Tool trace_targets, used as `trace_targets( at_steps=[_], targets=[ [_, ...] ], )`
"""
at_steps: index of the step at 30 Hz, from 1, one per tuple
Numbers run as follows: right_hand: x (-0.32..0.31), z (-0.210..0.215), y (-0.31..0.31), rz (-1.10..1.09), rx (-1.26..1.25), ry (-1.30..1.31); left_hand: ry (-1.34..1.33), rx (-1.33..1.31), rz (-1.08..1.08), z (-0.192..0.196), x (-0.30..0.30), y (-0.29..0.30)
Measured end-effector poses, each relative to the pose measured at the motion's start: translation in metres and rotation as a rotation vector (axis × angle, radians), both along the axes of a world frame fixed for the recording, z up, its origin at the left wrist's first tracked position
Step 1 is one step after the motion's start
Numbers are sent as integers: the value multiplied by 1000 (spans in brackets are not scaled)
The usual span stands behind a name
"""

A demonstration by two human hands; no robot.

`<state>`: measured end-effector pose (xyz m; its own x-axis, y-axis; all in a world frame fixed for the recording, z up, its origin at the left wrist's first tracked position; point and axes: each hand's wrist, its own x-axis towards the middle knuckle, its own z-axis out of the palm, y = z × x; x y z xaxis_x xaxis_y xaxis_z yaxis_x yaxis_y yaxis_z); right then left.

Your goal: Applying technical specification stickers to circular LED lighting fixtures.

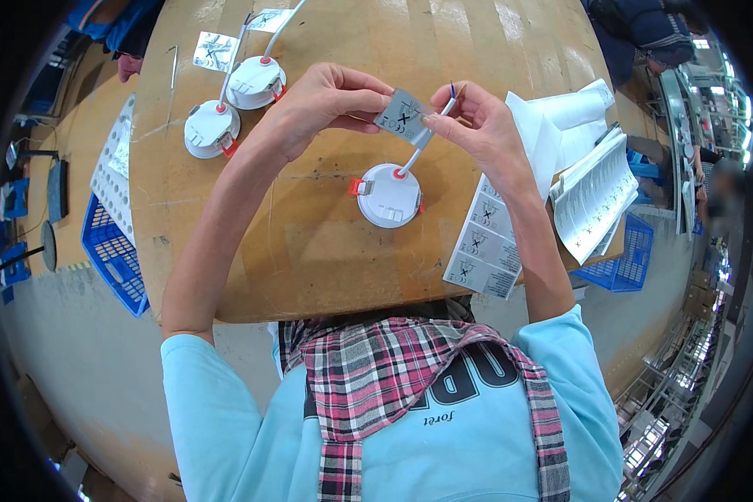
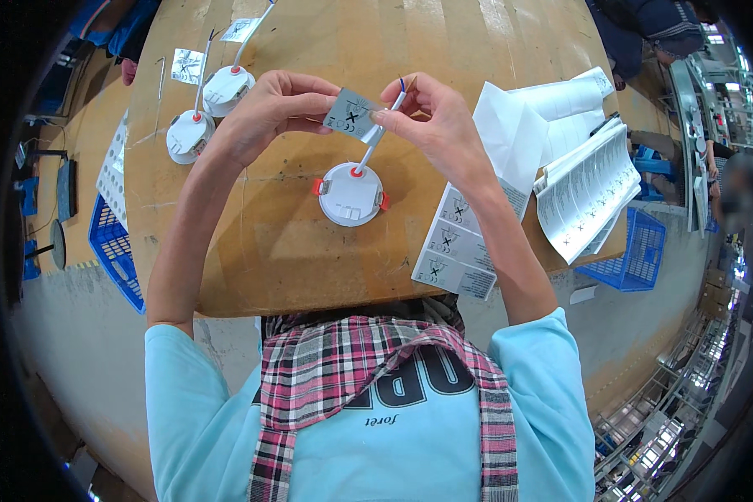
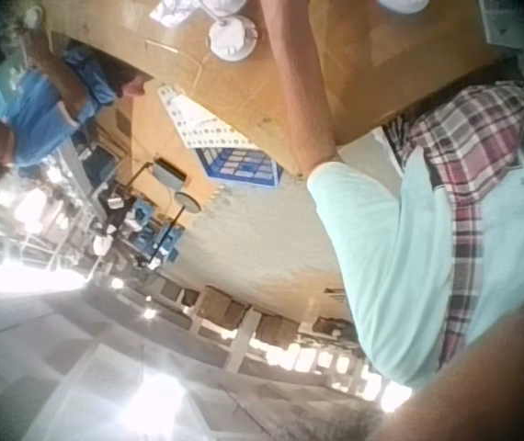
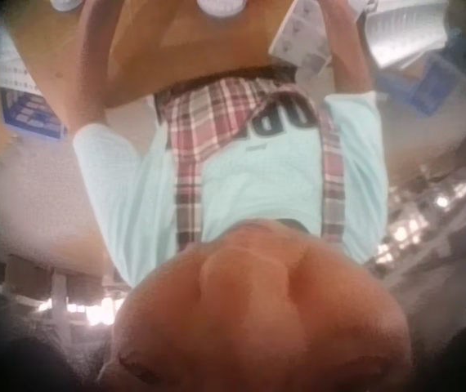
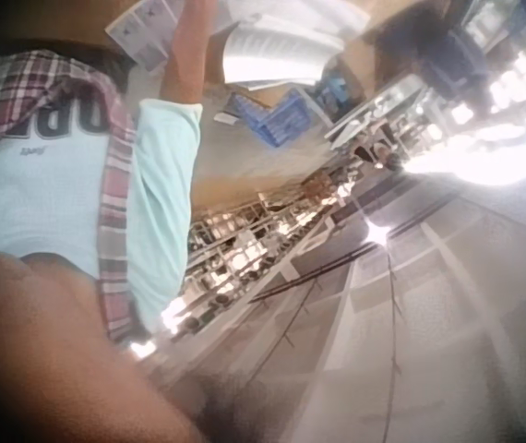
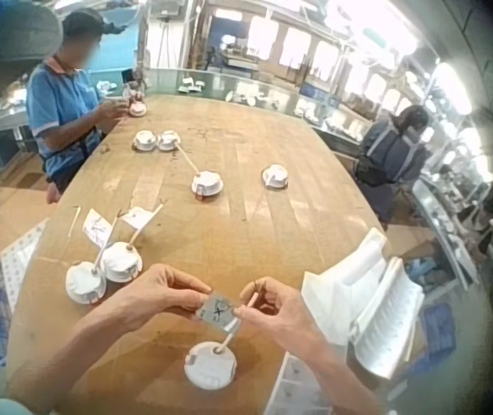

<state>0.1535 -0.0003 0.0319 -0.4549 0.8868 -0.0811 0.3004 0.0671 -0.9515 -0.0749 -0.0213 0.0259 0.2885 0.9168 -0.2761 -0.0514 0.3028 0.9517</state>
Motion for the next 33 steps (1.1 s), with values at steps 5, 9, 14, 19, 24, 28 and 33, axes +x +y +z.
trace_targets(
  at_steps=[5,9,14,19,24,28,33],
  targets=[
    [-1,1,-1,-11,-24,35,2,6,-16,2,-1,0],
    [-3,-8,-2,-59,-273,253,-8,-6,-3,2,-3,0],
    [-15,-15,-4,-121,-329,330,-4,-5,-10,1,-2,0],
    [-17,-17,-3,-94,-267,275,-2,-7,10,1,-2,0],
    [-18,-16,-4,-88,-210,260,-8,-8,15,-1,-3,-1],
    [-17,-15,-4,-103,-171,227,-173,-58,39,0,-3,-1],
    [-20,-11,-7,-121,-151,249,11,25,66,0,5,-9]
  ],
)
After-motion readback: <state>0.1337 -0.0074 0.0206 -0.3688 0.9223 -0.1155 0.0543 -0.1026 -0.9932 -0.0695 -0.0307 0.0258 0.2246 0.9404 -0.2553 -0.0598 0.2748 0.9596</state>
